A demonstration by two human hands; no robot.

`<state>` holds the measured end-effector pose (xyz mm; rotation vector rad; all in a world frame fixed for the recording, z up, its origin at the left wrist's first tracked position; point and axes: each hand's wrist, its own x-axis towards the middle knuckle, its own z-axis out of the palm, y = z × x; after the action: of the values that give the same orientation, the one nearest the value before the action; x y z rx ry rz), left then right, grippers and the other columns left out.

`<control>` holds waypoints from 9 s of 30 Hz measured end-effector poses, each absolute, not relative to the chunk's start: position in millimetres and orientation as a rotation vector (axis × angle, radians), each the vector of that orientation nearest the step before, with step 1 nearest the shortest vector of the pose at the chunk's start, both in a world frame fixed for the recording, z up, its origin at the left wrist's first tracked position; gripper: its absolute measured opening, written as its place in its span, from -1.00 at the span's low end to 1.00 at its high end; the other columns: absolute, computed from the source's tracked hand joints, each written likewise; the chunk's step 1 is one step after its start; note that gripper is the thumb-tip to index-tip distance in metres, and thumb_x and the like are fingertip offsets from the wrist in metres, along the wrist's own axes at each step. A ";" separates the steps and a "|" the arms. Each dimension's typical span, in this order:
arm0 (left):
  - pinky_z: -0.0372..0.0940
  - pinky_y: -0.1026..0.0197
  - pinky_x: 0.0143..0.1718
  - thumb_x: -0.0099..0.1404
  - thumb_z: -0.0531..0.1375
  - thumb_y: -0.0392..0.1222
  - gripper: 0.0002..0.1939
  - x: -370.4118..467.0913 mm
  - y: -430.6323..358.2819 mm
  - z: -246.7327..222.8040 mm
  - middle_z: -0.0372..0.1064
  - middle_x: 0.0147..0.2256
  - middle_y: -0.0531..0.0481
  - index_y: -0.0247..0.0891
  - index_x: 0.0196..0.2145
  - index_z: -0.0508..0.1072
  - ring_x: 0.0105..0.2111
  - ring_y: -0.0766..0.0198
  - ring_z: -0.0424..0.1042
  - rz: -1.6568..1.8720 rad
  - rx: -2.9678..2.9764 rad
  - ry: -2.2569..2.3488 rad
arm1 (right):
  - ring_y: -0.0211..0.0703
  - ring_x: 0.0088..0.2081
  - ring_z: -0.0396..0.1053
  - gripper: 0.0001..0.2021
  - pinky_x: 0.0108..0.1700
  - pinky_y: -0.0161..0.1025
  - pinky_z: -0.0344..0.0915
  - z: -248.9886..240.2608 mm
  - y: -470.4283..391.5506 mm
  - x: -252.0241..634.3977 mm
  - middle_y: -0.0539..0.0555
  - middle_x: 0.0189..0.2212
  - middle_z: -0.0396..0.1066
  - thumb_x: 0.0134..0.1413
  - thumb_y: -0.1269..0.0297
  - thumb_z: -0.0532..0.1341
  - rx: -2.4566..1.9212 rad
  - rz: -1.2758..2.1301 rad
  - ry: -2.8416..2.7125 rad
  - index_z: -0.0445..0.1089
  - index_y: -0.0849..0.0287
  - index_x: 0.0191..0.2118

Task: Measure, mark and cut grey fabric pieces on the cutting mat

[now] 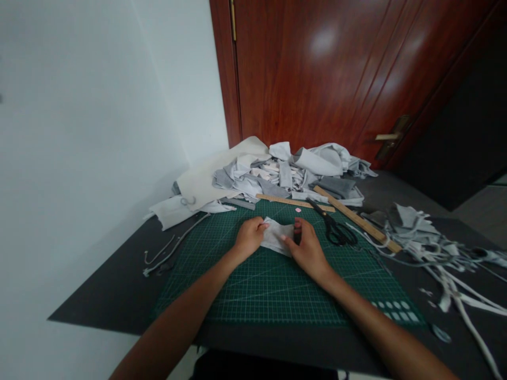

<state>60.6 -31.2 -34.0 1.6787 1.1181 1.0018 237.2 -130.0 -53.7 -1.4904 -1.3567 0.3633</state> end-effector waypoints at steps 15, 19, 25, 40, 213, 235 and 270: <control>0.29 0.31 -0.50 0.08 0.49 0.15 -0.52 79.0 -45.4 -30.9 0.41 -0.49 0.07 -0.27 -0.38 0.41 -0.53 0.34 0.42 1.248 0.811 0.821 | 0.08 0.03 0.43 -0.20 0.13 0.12 0.37 -52.5 -131.9 221.6 0.21 0.08 0.33 -0.25 0.07 0.51 -1.297 0.937 -0.924 0.25 0.04 0.16; 0.40 0.24 -0.36 0.08 0.51 0.05 -0.56 80.0 -49.0 -25.7 0.50 -0.40 0.02 -0.28 -0.31 0.46 -0.42 0.28 0.50 1.231 0.637 0.625 | 0.02 -0.03 0.50 -0.29 0.19 0.10 0.33 -42.7 -136.6 215.2 0.08 -0.09 0.49 -0.22 0.16 0.54 -1.063 1.224 -0.758 0.30 0.01 0.10; 0.43 0.21 -0.33 0.08 0.52 0.06 -0.55 80.8 -54.5 -25.5 0.55 -0.34 -0.03 -0.29 -0.26 0.52 -0.36 0.21 0.54 1.185 0.658 0.569 | -0.06 -0.07 0.53 -0.43 0.15 0.05 0.40 -31.2 -142.5 205.7 0.00 -0.15 0.55 -0.16 0.25 0.53 -0.799 1.294 -0.617 0.36 -0.01 0.01; 0.45 0.14 -0.18 0.03 0.50 0.20 -0.42 88.6 -77.5 -16.7 0.58 -0.22 -0.13 -0.29 -0.17 0.54 -0.14 0.05 0.56 1.074 0.890 0.532 | -0.01 -0.20 0.52 -0.53 -0.11 -0.01 0.49 -46.2 -124.9 218.9 0.01 -0.23 0.56 -0.17 0.22 0.43 -0.922 1.017 -0.671 0.39 -0.01 -0.06; 0.24 0.17 -0.05 0.46 0.17 -0.21 -0.83 41.1 -38.3 -40.0 0.43 -0.25 -0.04 -0.22 -0.33 0.47 -0.16 0.17 0.40 0.603 2.819 0.965 | -0.10 -0.52 0.36 -0.49 -0.40 -0.22 0.14 -53.5 -76.4 224.9 0.09 -0.62 0.43 0.27 -0.11 0.07 -1.661 0.140 -1.405 0.23 0.05 -0.63; 0.27 0.15 0.00 0.45 0.12 -0.32 -0.82 42.6 -33.6 -45.6 0.45 -0.24 -0.04 -0.24 -0.26 0.52 -0.18 0.19 0.40 0.643 2.879 0.882 | -0.10 -0.25 0.59 -0.67 -0.33 -0.31 0.21 -36.3 -95.7 195.7 0.13 -0.29 0.62 0.49 0.19 -0.04 -2.053 -0.052 -1.904 0.43 0.14 -0.17; 0.27 0.14 0.00 0.44 0.13 -0.33 -0.82 43.4 -32.5 -47.4 0.44 -0.24 -0.04 -0.24 -0.26 0.53 -0.16 0.18 0.40 0.658 2.855 0.909 | -0.10 -0.22 0.60 -0.67 -0.31 -0.30 0.23 -33.6 -95.3 194.6 0.13 -0.26 0.63 0.50 0.20 -0.06 -2.075 -0.056 -1.938 0.41 0.14 -0.14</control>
<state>43.4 -32.5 -47.4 2.8545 0.9085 0.6580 194.6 -95.3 -33.6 -2.0750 -1.9377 -0.0558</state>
